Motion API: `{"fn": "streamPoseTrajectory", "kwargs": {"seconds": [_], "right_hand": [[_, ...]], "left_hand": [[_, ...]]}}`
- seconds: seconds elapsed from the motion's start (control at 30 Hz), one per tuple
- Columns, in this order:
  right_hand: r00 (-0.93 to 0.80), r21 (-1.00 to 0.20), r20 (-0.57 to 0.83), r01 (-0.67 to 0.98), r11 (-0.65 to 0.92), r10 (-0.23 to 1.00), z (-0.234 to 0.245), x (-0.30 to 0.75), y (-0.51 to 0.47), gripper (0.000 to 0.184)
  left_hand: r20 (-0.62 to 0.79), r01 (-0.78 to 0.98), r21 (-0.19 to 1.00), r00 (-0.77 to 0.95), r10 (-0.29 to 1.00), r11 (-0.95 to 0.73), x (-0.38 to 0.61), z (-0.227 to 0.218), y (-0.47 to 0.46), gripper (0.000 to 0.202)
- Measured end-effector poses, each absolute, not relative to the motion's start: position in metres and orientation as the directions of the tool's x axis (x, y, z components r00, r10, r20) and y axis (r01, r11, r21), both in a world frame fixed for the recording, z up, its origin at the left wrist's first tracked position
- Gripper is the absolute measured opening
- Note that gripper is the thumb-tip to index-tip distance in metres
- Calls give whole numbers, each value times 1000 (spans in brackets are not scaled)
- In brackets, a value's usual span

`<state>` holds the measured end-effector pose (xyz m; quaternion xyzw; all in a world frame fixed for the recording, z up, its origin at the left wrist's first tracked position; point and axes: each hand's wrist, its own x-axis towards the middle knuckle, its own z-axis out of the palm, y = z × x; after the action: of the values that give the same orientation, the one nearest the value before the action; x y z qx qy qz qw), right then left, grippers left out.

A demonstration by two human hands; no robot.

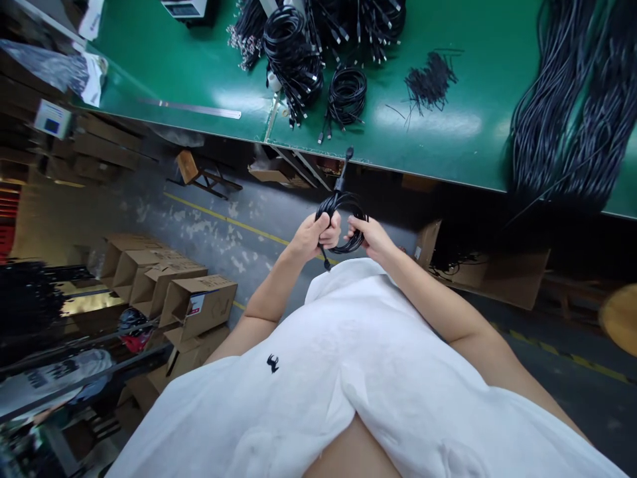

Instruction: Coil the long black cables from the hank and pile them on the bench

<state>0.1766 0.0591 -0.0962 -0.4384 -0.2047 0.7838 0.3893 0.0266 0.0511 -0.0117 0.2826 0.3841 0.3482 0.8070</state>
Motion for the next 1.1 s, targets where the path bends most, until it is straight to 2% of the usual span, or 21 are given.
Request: {"fn": "streamPoseTrajectory", "kwargs": {"seconds": [0.07, 0.1, 0.17, 0.23, 0.33, 0.4, 0.43, 0.5, 0.53, 0.6, 0.67, 0.73, 0.8, 0.87, 0.9, 0.93, 1.0, 1.03, 1.1], "right_hand": [[-319, -505, -623, -533, -678, 715, -103, 166, 53, 50], [-306, -475, -639, -565, -675, 706, -104, 164, 51, 55], [-273, -500, -610, -595, -629, 744, -105, 165, 51, 60], [-250, -593, -542, -563, -575, 803, -103, 170, 54, 55], [-193, -835, -392, -335, -436, 900, -97, 180, 65, 36], [-214, -973, -220, -21, -229, 952, -87, 185, 75, 26], [-279, -984, -120, 163, -76, 953, -80, 186, 80, 21], [-487, -848, 5, 461, 261, 873, -63, 186, 87, 14], [-588, -742, 14, 536, 403, 808, -56, 185, 89, 14], [-712, -585, -15, 576, 572, 702, -43, 180, 91, 19], [-749, -554, -10, 556, 620, 662, -38, 176, 92, 23], [-735, -647, 43, 496, 579, 677, -41, 174, 92, 22], [-657, -809, 69, 403, 427, 750, -50, 173, 92, 16], [-495, -953, -4, 264, 146, 869, -64, 171, 90, 6], [-395, -988, -99, 147, -43, 914, -72, 169, 87, 5], [-310, -973, -219, -2, -231, 925, -80, 165, 84, 10], [-253, -814, -441, -290, -502, 861, -97, 154, 75, 20], [-260, -704, -524, -403, -585, 811, -105, 146, 72, 23], [-281, -540, -621, -523, -659, 732, -118, 132, 69, 27]], "left_hand": [[-455, -382, 714, 383, 804, 586, 25, -24, 47, 36], [-470, -399, 704, 359, 806, 588, 25, -29, 44, 36], [-483, -427, 683, 344, 805, 592, 23, -37, 35, 34], [-477, -459, 675, 326, 816, 578, 20, -41, 29, 35], [-488, -482, 657, 313, 815, 579, 13, -40, 27, 38], [-510, -445, 628, 384, 769, 639, 9, -39, 27, 39], [-512, -415, 614, 438, 739, 671, 6, -39, 27, 39], [-487, -361, 602, 541, 686, 712, 1, -40, 26, 38], [-467, -348, 602, 577, 670, 719, -2, -41, 25, 38], [-429, -352, 597, 619, 658, 720, -9, -43, 24, 39], [-403, -371, 576, 647, 648, 729, -16, -44, 24, 43], [-392, -368, 552, 677, 623, 748, -24, -43, 26, 43], [-405, -338, 556, 688, 602, 760, -30, -40, 30, 37], [-415, -329, 589, 661, 625, 739, -32, -36, 36, 32], [-408, -350, 609, 631, 660, 712, -31, -34, 39, 30], [-395, -391, 626, 587, 707, 674, -29, -32, 44, 27], [-374, -492, 642, 469, 800, 588, -21, -33, 53, 20], [-376, -528, 645, 410, 831, 552, -15, -35, 58, 17], [-410, -548, 654, 323, 853, 521, -2, -41, 66, 15]]}}
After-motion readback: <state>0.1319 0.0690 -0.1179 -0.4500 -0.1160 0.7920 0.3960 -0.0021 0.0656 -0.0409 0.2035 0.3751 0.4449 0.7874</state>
